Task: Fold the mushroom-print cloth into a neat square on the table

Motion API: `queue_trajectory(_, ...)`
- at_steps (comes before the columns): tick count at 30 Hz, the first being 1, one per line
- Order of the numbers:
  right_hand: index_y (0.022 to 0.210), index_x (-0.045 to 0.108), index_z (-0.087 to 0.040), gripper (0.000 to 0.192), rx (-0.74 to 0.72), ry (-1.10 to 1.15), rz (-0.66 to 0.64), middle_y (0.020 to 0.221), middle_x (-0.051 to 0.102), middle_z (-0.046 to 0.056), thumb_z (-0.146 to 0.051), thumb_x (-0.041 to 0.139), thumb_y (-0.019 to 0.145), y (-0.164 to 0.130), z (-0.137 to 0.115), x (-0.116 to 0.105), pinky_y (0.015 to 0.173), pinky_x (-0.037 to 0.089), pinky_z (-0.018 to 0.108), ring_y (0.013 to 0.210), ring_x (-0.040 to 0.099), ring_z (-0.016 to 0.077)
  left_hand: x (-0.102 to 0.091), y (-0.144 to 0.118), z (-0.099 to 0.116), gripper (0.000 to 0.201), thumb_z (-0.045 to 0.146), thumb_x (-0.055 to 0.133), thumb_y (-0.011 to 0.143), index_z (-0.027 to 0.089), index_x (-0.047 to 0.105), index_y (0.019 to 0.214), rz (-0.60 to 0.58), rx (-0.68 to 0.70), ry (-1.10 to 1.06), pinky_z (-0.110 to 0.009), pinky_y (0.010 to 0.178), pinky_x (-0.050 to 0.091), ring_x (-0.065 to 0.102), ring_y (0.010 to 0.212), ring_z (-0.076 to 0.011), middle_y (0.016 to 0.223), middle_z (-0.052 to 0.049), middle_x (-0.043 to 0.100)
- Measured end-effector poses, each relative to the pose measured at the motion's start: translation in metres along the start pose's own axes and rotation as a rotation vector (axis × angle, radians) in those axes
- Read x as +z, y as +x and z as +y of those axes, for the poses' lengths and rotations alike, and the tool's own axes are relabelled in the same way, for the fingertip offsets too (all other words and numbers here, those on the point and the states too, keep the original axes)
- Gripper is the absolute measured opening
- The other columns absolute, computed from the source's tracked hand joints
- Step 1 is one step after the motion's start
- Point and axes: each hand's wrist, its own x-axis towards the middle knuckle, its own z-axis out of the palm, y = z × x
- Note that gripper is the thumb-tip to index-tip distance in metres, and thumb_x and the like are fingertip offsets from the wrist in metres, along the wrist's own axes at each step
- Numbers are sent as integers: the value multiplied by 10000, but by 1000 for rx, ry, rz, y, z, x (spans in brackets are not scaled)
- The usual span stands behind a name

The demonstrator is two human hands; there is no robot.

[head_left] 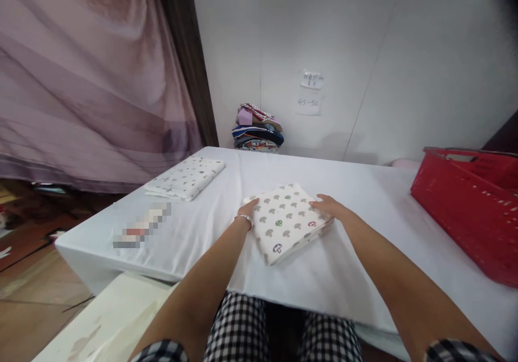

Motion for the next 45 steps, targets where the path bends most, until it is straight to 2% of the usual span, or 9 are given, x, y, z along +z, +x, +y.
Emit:
queue_trajectory(8, 1443, 184, -238, 1098, 30, 404, -331, 1321, 492, 152, -475, 788, 558, 13, -6, 3, 911, 478, 424, 1071, 581, 276, 9, -52, 25, 423, 194, 776, 523, 120, 641, 917, -457, 208, -42, -359, 739, 554, 677, 749, -240, 806, -96, 709)
queue_trajectory(15, 1204, 531, -177, 720, -183, 738, -644, 1094, 655, 124, -305, 788, 544, -7, -16, -9, 952, 440, 444, 1018, 611, 285, 0, -109, 53, 523, 242, 780, 515, 94, 633, 994, -742, 260, 29, -370, 749, 546, 670, 799, -274, 873, -122, 707)
queue_trajectory(24, 1103, 604, -171, 591, -356, 596, -362, 1043, 667, 109, -370, 740, 565, -42, -42, -55, 872, 461, 410, 992, 604, 270, -5, -98, 100, 512, 221, 780, 472, 102, 617, 942, -619, 465, 226, -370, 686, 536, 643, 678, -220, 805, -80, 685)
queue_trajectory(28, 1102, 567, -161, 619, -507, 632, -72, 965, 661, 65, -327, 757, 537, -40, -77, -78, 826, 471, 376, 918, 606, 227, 13, -97, 145, 495, 193, 746, 493, 102, 613, 960, -561, 800, 383, -384, 730, 516, 625, 705, -194, 821, -45, 664)
queue_trajectory(32, 1091, 554, -173, 547, -670, 390, 292, 1020, 632, 52, -348, 723, 602, -54, -102, -93, 856, 449, 372, 973, 568, 226, 15, -100, 169, 475, 173, 703, 550, 110, 599, 1009, -440, 1244, 539, -380, 869, 456, 595, 903, -213, 944, -38, 642)
queue_trajectory(34, 1109, 553, -198, 473, -704, 160, 421, 1109, 608, 66, -332, 674, 672, -69, -92, -85, 912, 419, 387, 1052, 536, 242, 1, -94, 155, 443, 164, 665, 589, 127, 592, 1024, -354, 1432, 673, -386, 930, 417, 567, 986, -226, 1025, -55, 630)
queue_trajectory(37, 1112, 571, -214, 351, -811, -147, 427, 1231, 555, 85, -268, 560, 765, -89, -42, -49, 1020, 334, 409, 1190, 453, 252, -34, -72, 94, 435, 106, 586, 614, 163, 586, 1045, -362, 1553, 972, -418, 998, 357, 525, 1085, -244, 1126, -82, 610)
queue_trajectory(41, 1062, 603, -203, 319, -946, -323, 171, 1149, 611, 96, -181, 482, 768, -109, 42, 14, 998, 368, 445, 1133, 513, 249, -78, -44, -7, 538, -1, 498, 557, 190, 578, 1053, -545, 1390, 1226, -447, 1006, 367, 521, 1124, -244, 1150, -97, 609)
queue_trajectory(45, 1165, 556, -169, 499, -886, -334, 150, 1261, 544, 110, -73, 422, 694, -126, 71, 36, 1024, 343, 460, 1217, 450, 239, -92, -48, -41, 582, -23, 458, 539, 174, 560, 1076, -549, 1240, 1145, -433, 1066, 326, 425, 1242, -231, 1277, -107, 529)
